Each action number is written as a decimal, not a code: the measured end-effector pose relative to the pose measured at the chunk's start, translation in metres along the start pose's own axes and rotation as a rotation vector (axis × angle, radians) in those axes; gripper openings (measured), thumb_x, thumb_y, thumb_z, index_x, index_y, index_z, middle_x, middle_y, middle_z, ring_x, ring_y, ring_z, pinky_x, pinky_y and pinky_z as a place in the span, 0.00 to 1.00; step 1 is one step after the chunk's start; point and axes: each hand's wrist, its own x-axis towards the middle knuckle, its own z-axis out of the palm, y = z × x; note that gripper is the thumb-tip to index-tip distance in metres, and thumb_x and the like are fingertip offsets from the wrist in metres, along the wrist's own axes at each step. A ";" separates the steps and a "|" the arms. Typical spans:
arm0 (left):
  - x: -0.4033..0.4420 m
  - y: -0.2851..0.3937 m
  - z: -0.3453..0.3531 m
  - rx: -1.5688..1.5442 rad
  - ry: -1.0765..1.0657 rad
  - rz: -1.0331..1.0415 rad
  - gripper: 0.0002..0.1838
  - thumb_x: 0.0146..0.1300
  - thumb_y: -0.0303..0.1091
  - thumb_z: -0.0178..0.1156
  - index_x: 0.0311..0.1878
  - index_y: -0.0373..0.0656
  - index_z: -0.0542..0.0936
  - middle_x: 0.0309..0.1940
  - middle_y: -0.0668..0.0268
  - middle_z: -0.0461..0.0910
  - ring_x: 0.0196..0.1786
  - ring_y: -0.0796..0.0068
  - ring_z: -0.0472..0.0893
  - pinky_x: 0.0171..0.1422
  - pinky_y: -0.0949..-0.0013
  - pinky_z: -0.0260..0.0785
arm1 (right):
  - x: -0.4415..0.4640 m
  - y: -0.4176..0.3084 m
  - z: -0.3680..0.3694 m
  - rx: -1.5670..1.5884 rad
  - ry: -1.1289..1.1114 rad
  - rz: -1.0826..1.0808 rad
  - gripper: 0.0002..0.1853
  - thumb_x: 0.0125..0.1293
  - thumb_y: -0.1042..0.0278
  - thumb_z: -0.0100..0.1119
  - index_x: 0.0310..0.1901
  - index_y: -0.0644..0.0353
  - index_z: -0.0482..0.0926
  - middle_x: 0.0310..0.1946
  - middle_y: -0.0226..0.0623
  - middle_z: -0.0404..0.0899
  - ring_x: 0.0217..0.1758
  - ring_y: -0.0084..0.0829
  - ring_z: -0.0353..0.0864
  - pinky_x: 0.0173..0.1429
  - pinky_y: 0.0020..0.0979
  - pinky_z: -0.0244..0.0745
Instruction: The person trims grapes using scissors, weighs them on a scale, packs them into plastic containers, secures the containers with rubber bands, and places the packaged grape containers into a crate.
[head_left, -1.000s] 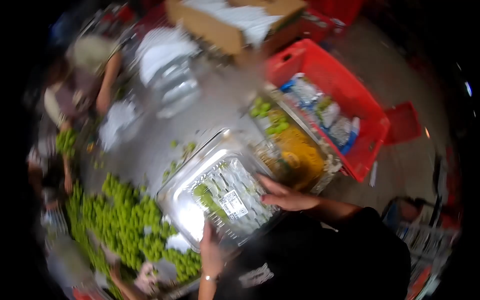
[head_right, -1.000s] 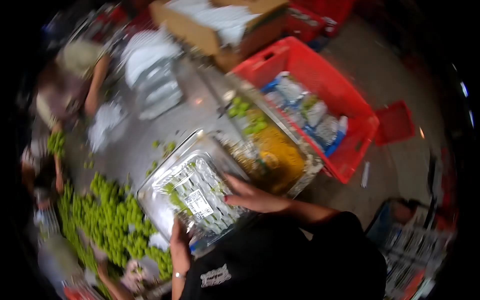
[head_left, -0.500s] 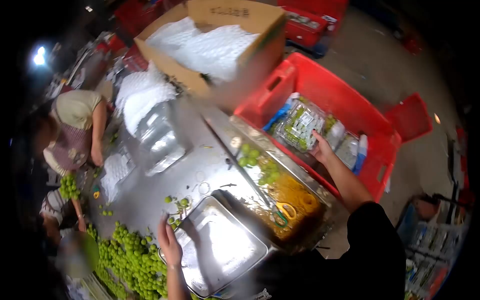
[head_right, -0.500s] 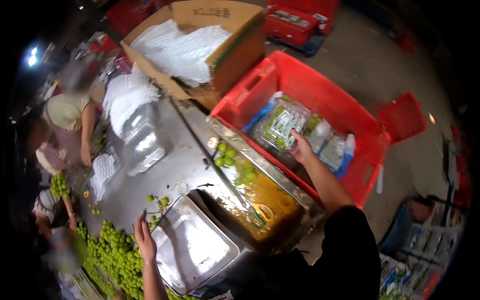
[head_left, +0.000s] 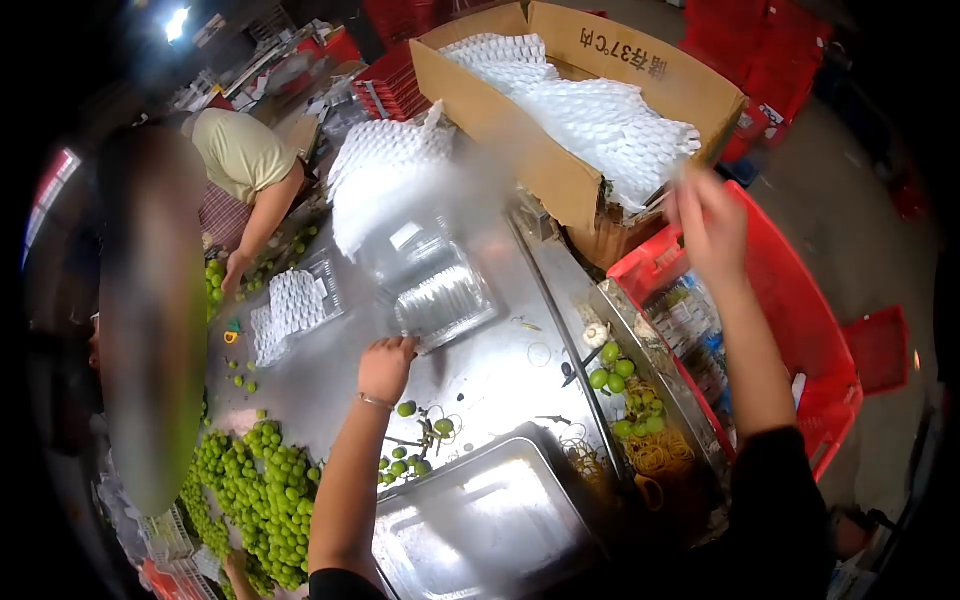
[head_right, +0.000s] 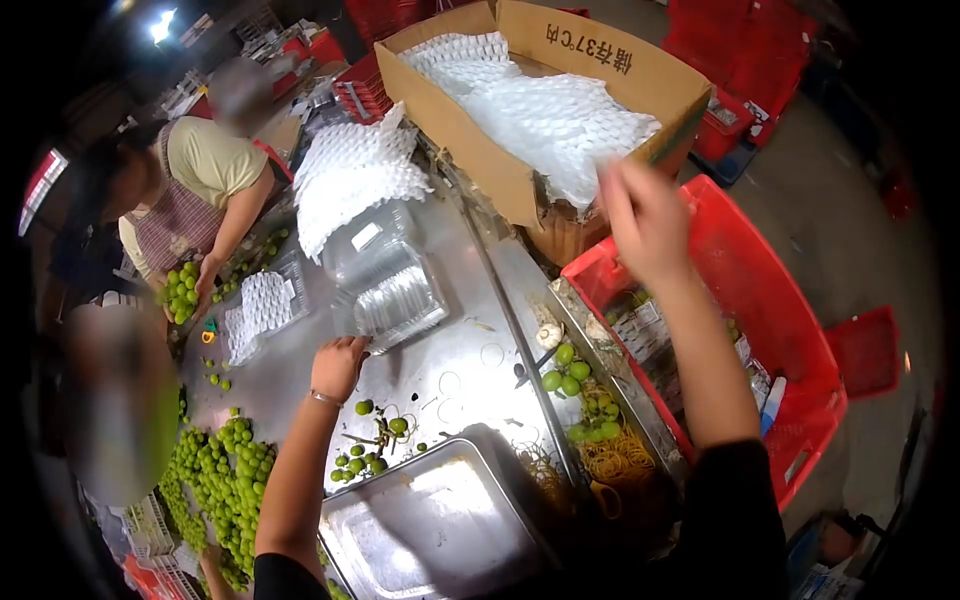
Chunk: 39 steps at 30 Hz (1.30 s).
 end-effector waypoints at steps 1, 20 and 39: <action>-0.001 0.002 -0.003 -0.036 0.002 0.006 0.09 0.52 0.32 0.53 0.38 0.47 0.76 0.30 0.63 0.78 0.35 0.64 0.78 0.39 0.64 0.70 | 0.035 -0.013 0.016 -0.054 0.178 -0.151 0.07 0.58 0.74 0.51 0.38 0.64 0.76 0.28 0.41 0.77 0.29 0.28 0.76 0.35 0.28 0.70; -0.012 -0.009 -0.007 0.009 -0.019 0.020 0.05 0.49 0.25 0.51 0.31 0.41 0.72 0.25 0.58 0.76 0.33 0.60 0.77 0.35 0.62 0.70 | 0.057 0.025 0.034 -0.453 -0.684 0.233 0.16 0.49 0.71 0.50 0.41 0.67 0.73 0.32 0.44 0.78 0.34 0.34 0.76 0.42 0.32 0.69; -0.332 0.128 -0.068 -0.443 0.336 0.278 0.12 0.50 0.28 0.52 0.40 0.45 0.76 0.25 0.69 0.71 0.31 0.74 0.73 0.50 0.68 0.66 | -0.184 -0.231 0.058 0.256 -0.990 -0.212 0.17 0.56 0.75 0.46 0.48 0.63 0.73 0.53 0.48 0.69 0.60 0.38 0.65 0.65 0.38 0.55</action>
